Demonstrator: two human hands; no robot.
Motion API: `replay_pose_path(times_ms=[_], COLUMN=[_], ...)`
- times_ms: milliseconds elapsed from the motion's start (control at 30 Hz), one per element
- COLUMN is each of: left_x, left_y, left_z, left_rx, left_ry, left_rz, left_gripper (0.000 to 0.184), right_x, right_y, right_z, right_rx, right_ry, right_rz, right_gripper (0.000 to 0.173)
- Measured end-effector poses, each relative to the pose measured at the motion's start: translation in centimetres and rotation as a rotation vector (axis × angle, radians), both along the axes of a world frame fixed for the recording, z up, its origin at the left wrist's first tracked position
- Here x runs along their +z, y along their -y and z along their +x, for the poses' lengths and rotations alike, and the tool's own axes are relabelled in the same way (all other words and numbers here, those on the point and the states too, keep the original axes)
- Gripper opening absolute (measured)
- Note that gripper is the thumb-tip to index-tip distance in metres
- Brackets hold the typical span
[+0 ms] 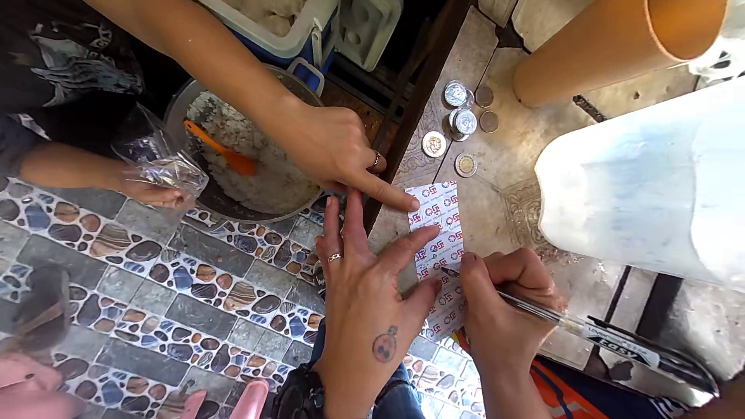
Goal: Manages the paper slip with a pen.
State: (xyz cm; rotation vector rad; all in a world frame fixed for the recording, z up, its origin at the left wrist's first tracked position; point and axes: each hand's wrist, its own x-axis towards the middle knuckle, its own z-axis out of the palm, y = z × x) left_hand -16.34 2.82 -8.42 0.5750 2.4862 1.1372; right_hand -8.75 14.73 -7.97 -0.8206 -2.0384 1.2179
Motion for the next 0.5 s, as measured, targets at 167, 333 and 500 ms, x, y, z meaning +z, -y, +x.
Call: replay_pose_path(times_ms=[167, 333, 500], left_x=[0.04, 0.09, 0.13], left_y=[-0.08, -0.03, -0.07], left_z=[0.0, -0.09, -0.15], left_rx=[0.017, 0.001, 0.003], left_ry=[0.005, 0.003, 0.003], left_rz=[0.009, -0.002, 0.01], left_gripper=[0.051, 0.05, 0.05], right_x=[-0.26, -0.42, -0.44], right_y=[0.01, 0.04, -0.01], right_z=[0.07, 0.13, 0.19], right_rx=[0.011, 0.012, 0.025], right_ry=[-0.005, 0.011, 0.011], right_rz=[0.024, 0.074, 0.078], right_gripper=[0.028, 0.028, 0.028])
